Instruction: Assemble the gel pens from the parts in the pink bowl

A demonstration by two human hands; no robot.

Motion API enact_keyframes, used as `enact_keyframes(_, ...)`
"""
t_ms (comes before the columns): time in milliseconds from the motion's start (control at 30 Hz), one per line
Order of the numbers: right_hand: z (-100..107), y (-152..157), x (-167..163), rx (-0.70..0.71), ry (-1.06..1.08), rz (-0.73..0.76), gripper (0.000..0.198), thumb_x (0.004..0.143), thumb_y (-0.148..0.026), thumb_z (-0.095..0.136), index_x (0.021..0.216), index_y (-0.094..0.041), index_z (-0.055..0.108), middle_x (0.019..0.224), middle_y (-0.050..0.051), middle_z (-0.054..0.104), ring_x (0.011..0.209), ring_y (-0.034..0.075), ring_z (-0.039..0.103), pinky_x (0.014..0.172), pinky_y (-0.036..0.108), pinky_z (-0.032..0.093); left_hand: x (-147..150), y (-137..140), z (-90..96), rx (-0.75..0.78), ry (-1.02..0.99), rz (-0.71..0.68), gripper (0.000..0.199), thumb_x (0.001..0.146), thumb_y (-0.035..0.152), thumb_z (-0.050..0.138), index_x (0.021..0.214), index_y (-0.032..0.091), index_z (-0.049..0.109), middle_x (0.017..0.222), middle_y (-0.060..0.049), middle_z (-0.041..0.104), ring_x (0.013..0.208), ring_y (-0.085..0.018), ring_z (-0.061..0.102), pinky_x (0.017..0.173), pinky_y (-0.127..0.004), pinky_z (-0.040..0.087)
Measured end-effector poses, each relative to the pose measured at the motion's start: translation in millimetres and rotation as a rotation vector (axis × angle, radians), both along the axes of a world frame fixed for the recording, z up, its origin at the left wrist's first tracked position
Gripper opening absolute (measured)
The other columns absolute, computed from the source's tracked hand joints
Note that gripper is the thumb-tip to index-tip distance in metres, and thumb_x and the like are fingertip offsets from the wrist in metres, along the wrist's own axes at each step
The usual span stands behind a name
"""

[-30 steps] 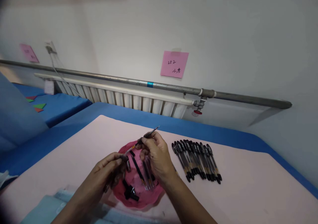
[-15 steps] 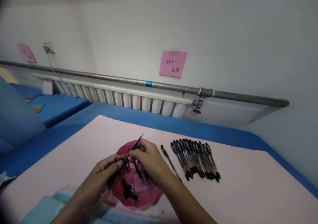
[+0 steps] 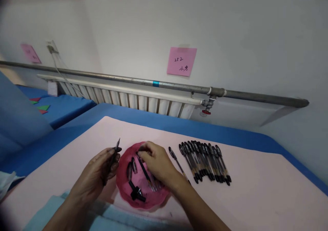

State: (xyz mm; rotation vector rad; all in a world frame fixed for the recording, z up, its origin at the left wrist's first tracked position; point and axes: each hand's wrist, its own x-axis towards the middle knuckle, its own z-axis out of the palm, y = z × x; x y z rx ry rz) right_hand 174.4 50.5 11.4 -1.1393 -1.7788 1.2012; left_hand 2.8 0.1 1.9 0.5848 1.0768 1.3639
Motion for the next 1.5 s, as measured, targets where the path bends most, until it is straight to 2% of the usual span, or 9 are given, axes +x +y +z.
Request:
enact_keyframes(300,-20.7,-3.9,-1.6,0.338,-0.493,0.228,0.015,0.075,-0.008,0.045,0.071,-0.017,0.057,0.075,0.001,0.061,0.068,0.012,0.050,0.061,0.024,0.033,-2.4,-0.6,4.2,-0.002,-0.008,0.074,0.027,0.067,0.036,0.068,0.079,0.014,0.058,0.061,0.002,0.055,0.045,-0.005,0.043,0.039,-0.017,0.025)
enact_keyframes(567,-5.3,-0.5,12.1,0.158,-0.674,0.369,0.015,0.070,-0.008,0.049,0.069,-0.017,0.060,0.069,0.001,0.062,0.060,0.011,0.048,0.053,0.022,0.029,-1.6,0.8,2.7,-0.013,0.005,0.050,0.026,0.065,0.034,0.069,0.077,0.014,0.058,0.061,0.002,0.056,0.045,-0.005,0.044,0.040,-0.017,0.026)
enact_keyframes(667,-4.1,-7.3,6.8,0.174,-0.666,0.450,0.015,0.070,-0.010,0.050,0.070,-0.017,0.063,0.068,0.000,0.062,0.059,0.010,0.047,0.053,0.021,0.028,-1.0,0.9,2.0,-0.018,0.006,0.041,0.024,0.064,0.032,0.069,0.077,0.015,0.058,0.062,0.002,0.057,0.045,-0.005,0.044,0.040,-0.017,0.027)
enact_keyframes(800,-12.1,-21.2,-7.6,0.274,-0.700,0.375,0.012,0.073,-0.014,0.050,0.068,-0.015,0.062,0.064,0.001,0.060,0.054,0.009,0.043,0.051,0.023,0.023,-0.6,0.6,-0.1,-0.007,0.018,0.037,0.023,0.064,0.031,0.069,0.078,0.015,0.059,0.062,0.002,0.057,0.046,-0.005,0.045,0.041,-0.018,0.028)
enact_keyframes(933,-23.1,-32.3,-18.0,0.276,-0.719,0.317,0.014,0.072,-0.013,0.049,0.076,-0.015,0.062,0.067,0.002,0.061,0.055,0.009,0.043,0.050,0.023,0.021,1.2,0.2,-2.7,-0.015,0.058,0.014,0.023,0.065,0.032,0.068,0.078,0.015,0.059,0.056,0.003,0.054,0.044,-0.005,0.042,0.040,-0.017,0.027)
enact_keyframes(1100,-18.2,-24.2,-17.7,0.183,-0.494,0.263,0.018,0.068,-0.008,0.047,0.075,-0.016,0.061,0.069,0.001,0.062,0.059,0.011,0.050,0.054,0.022,0.030,3.9,-0.8,-1.1,-0.006,0.059,-0.009,0.026,0.065,0.036,0.069,0.079,0.017,0.057,0.055,0.004,0.053,0.041,-0.005,0.040,0.038,-0.017,0.025)
enact_keyframes(1233,-1.5,-9.5,-11.4,0.084,0.052,-0.041,0.014,0.072,-0.014,0.050,0.081,-0.019,0.060,0.080,0.000,0.064,0.073,0.014,0.055,0.064,0.024,0.040,8.3,-3.3,-0.4,-0.026,0.071,-0.099,0.023,0.070,0.038,0.065,0.078,0.018,0.054,0.049,0.006,0.049,0.036,-0.004,0.033,0.036,-0.017,0.017)
enact_keyframes(1367,8.1,-5.5,-8.0,-0.065,0.444,-0.256,0.018,0.072,-0.029,0.060,0.087,-0.020,0.056,0.071,-0.002,0.058,0.050,0.009,0.045,0.047,0.022,0.035,16.2,-7.5,-6.5,-0.047,0.106,-0.234,0.021,0.074,0.038,0.062,0.076,0.018,0.055,0.046,0.007,0.045,0.034,-0.003,0.029,0.035,-0.017,0.011)
enact_keyframes(1500,7.6,-8.4,-10.7,-0.133,0.555,-0.282,0.019,0.071,-0.028,0.062,0.087,-0.020,0.056,0.069,-0.003,0.057,0.047,0.007,0.042,0.045,0.021,0.033,21.3,-10.5,-9.5,-0.044,0.110,-0.273,0.021,0.074,0.037,0.062,0.081,0.018,0.057,0.046,0.007,0.044,0.036,-0.003,0.031,0.036,-0.017,0.011)
